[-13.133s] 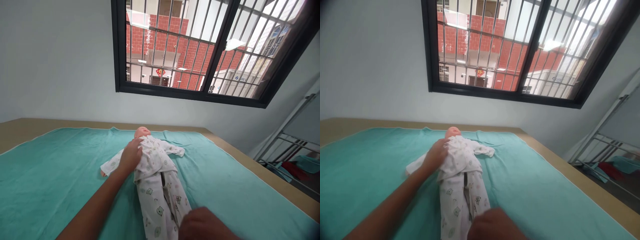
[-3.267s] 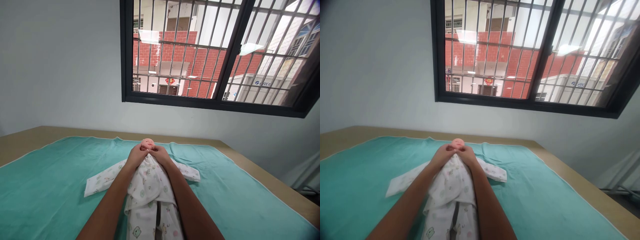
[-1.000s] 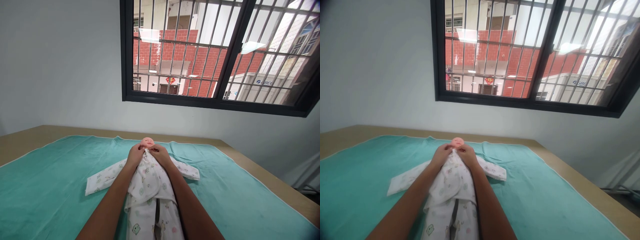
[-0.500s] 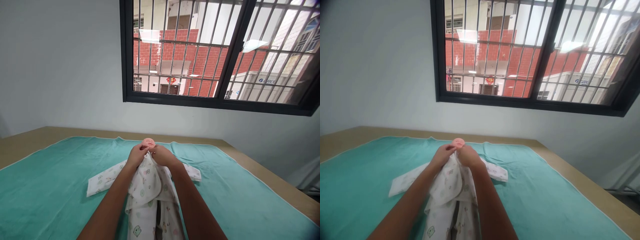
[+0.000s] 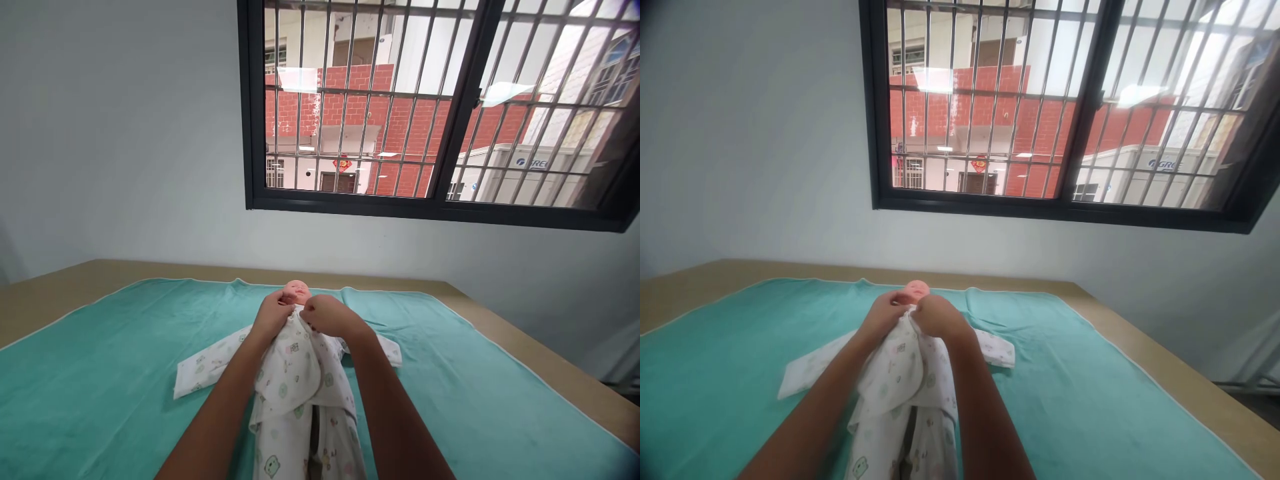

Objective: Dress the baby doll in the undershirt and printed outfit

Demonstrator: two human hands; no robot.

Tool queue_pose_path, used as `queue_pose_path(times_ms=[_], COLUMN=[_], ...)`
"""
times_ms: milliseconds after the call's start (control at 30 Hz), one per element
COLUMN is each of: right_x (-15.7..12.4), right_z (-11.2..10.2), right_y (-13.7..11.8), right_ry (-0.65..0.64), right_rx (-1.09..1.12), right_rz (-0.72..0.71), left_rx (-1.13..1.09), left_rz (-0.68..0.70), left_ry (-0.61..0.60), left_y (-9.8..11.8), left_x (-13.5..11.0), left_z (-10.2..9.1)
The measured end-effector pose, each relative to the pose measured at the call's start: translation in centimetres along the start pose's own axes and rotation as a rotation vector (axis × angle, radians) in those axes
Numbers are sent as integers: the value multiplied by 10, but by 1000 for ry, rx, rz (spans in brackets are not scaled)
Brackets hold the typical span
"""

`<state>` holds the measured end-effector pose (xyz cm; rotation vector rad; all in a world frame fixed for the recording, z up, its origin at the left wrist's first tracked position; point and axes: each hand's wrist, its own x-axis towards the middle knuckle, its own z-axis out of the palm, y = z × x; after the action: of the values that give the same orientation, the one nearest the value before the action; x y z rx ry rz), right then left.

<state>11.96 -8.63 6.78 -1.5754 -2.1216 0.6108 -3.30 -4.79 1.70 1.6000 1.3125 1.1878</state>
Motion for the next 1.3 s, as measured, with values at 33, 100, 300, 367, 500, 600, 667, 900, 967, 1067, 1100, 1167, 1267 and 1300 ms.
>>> queue_pose_path(times_ms=[33,100,300,367,500,600,667,900,967,1067,1100,1167,1267,1300], right_x=[2,4,5,7,12,15,15,18,19,21,22,24,26,27], right_z=[3,7,10,14,23,23,20,9,10,13,14,16,17,18], right_y=[0,3,9,8,6,7,11,28,30,30,31,34,41,44], right_ry=[5,-3,-59,-34,10,31,16,-106,-127,-141,-138,-126,-108,-105], right_rx=[11,35,-94,-131,-133,-100,-45,272,359,475,509,576,693,734], right_rz=[7,19,-5,5,20,19,29,91,98,105,107,113,124,129], left_rx=[-5,-8,86,134,195,215,232,226,190,111,83,30,-41,-60], left_rz=[-7,-18,-66,-71,-75,-78,-76,-14,-3,-16,-27,-51,-78,-82], left_ry=[0,-26,-287,-351,-388,-392,-390,-400,-403,-380,-366,-342,-334,-335], left_y=[2,6,24,29,33,30,26,25,29,34,36,38,38,38], left_x=[0,-1,-11,-15,-18,-16,-15,-18,-20,-24,-24,-25,-25,-25], left_z=[-2,-9,-28,-30,-32,-32,-32,-33,-33,-31,-30,-27,-22,-20])
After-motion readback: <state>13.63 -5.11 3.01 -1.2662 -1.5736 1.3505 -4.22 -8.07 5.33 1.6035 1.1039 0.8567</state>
